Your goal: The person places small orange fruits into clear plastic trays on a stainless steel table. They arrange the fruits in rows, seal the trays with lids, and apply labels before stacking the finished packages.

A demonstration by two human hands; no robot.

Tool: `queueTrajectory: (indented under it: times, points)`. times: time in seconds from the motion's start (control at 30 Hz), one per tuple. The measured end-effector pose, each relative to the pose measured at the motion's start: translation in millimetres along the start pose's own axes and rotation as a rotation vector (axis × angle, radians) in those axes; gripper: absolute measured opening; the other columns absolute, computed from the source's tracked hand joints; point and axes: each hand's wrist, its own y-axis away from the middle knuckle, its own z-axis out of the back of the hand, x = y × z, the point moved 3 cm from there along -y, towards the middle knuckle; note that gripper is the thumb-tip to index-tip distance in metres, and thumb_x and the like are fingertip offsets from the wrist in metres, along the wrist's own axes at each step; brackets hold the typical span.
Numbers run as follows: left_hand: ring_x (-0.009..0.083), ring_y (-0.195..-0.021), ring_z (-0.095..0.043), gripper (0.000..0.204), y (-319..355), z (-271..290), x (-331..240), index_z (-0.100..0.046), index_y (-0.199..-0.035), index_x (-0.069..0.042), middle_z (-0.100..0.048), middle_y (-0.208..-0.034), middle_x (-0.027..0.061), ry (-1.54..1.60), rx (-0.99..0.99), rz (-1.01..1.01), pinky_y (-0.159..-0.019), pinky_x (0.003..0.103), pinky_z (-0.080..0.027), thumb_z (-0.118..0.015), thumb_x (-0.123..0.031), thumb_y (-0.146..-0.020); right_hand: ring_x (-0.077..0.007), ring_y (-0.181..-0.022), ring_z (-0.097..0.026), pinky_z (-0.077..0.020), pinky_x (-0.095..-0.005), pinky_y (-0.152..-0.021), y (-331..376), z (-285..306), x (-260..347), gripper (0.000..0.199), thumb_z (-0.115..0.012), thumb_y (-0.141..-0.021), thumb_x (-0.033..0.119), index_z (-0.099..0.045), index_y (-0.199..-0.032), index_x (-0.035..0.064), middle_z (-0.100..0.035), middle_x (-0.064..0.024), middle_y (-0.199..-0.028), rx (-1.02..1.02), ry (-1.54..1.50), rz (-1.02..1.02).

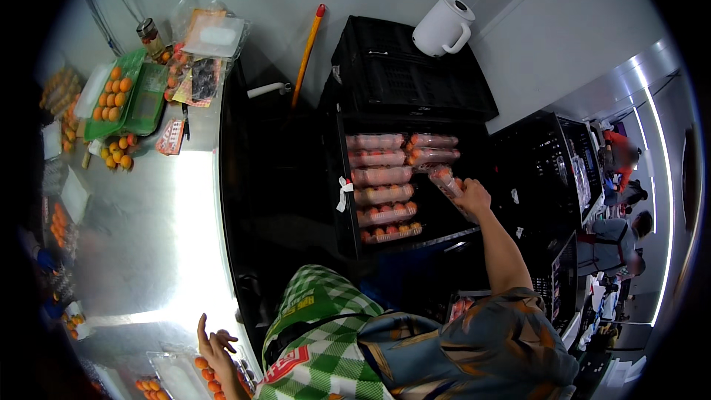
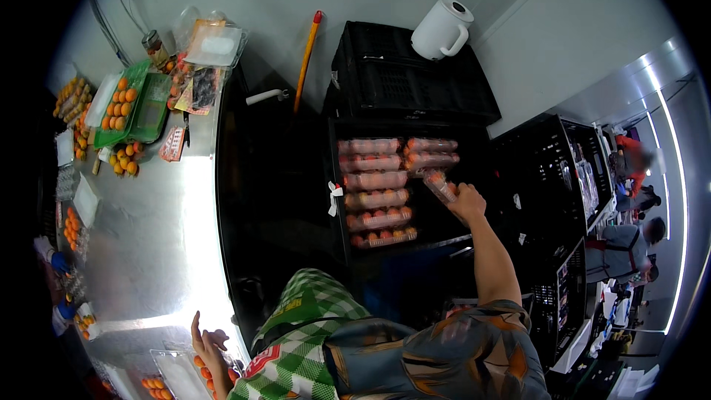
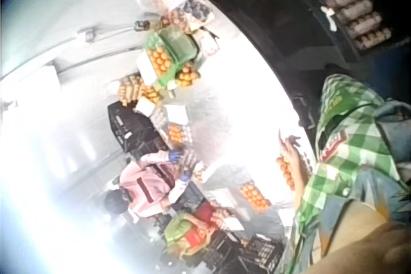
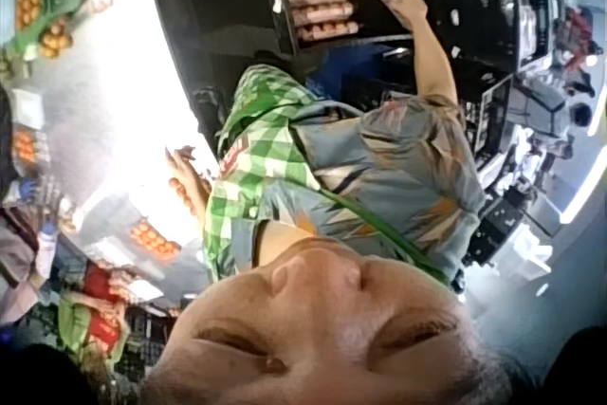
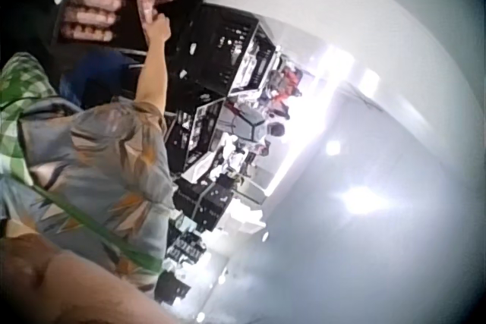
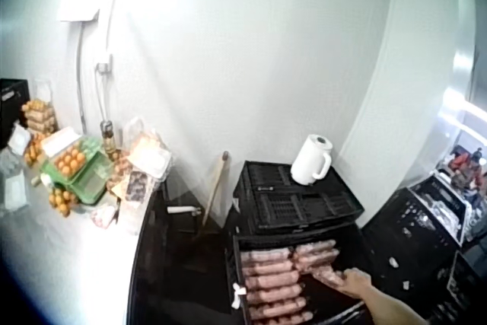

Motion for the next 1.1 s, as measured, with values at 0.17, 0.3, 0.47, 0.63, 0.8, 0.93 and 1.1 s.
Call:
queueTrajectory:
  times: [0.17,0.3,0.47,0.63,0.8,0.93,1.1]
  points:
    - [0.0132,-0.049,-0.048,0.057,16,-20,4,-0.019,-0.142,-0.002,-0.058,-0.059,0.0084,-0.138,-0.002,-0.093,-0.059,0.026,-0.047,-0.035,-0.005,-0.087,-0.0293,-0.098,-0.059,-0.0485,-0.0407,-0.081,-25,-28,-8,0.044,-0.072,-0.062,0.032,-0.057,-0.097,0.0101,-0.058,-0.0101,-0.103,0.128,0.065,0.040]
    - [0.0168,-0.064,-0.059,0.060,20,-73,-41,-0.014,-0.143,-0.006,-0.063,-0.075,0.0147,-0.119,-0.107,0.092,-0.069,0.027,-0.050,-0.035,-0.005,-0.087,-0.0296,-0.099,-0.059,-0.0475,-0.0426,-0.081,-50,-51,-15,0.048,-0.074,-0.064,0.031,-0.055,-0.104,0.0110,-0.055,-0.0100,-0.109,0.217,0.165,0.114]
    - [0.0170,-0.070,-0.061,0.057,17,-92,-46,-0.019,-0.142,-0.006,-0.063,-0.081,0.0141,-0.126,-0.068,0.137,-0.072,0.027,-0.050,-0.045,-0.007,-0.091,-0.0258,-0.101,-0.058,-0.0458,-0.0447,-0.083,-85,-75,-17,0.053,-0.077,-0.059,0.019,-0.052,-0.106,0.0139,-0.053,-0.0063,-0.110,0.253,0.334,0.236]
    - [0.0167,-0.071,-0.061,0.055,31,-109,-50,-0.021,-0.141,-0.006,-0.063,-0.081,0.0139,-0.180,-0.074,0.162,-0.072,0.027,-0.049,-0.046,-0.007,-0.092,-0.0233,-0.110,-0.052,-0.0440,-0.0451,-0.085,-122,-101,-9,0.052,-0.075,-0.064,0.017,-0.051,-0.109,0.0169,-0.050,-0.0047,-0.113,0.252,0.453,0.354]
    - [0.0169,-0.073,-0.061,0.056,42,-130,-57,-0.022,-0.140,-0.004,-0.064,-0.082,0.0136,-0.145,-0.098,0.214,-0.073,0.027,-0.050,-0.049,-0.006,-0.091,-0.0236,-0.112,-0.050,-0.0427,-0.0476,-0.088,-149,-119,-7,0.038,-0.064,-0.073,0.013,-0.053,-0.109,0.0190,-0.051,-0.0051,-0.115,0.243,0.409,0.400]
    - [0.0168,-0.074,-0.061,0.058,55,-126,-42,-0.023,-0.140,-0.003,-0.064,-0.083,0.0126,-0.108,-0.106,0.229,-0.074,0.028,-0.050,-0.050,-0.005,-0.088,-0.0288,-0.115,-0.049,-0.0443,-0.0457,-0.090,-151,-93,18,0.031,-0.049,-0.086,0.020,-0.051,-0.117,0.0210,-0.048,-0.0076,-0.126,0.323,0.375,0.367]
    - [0.0174,-0.079,-0.063,0.058,54,-124,-32,-0.031,-0.136,-0.009,-0.066,-0.084,0.0100,-0.312,-0.038,0.267,-0.075,0.031,-0.048,-0.057,-0.011,-0.084,-0.0356,-0.114,-0.048,-0.0436,-0.0503,-0.087,-138,-81,16,0.042,-0.041,-0.090,0.038,-0.044,-0.130,0.0232,-0.042,-0.0114,-0.134,0.437,0.292,0.351]
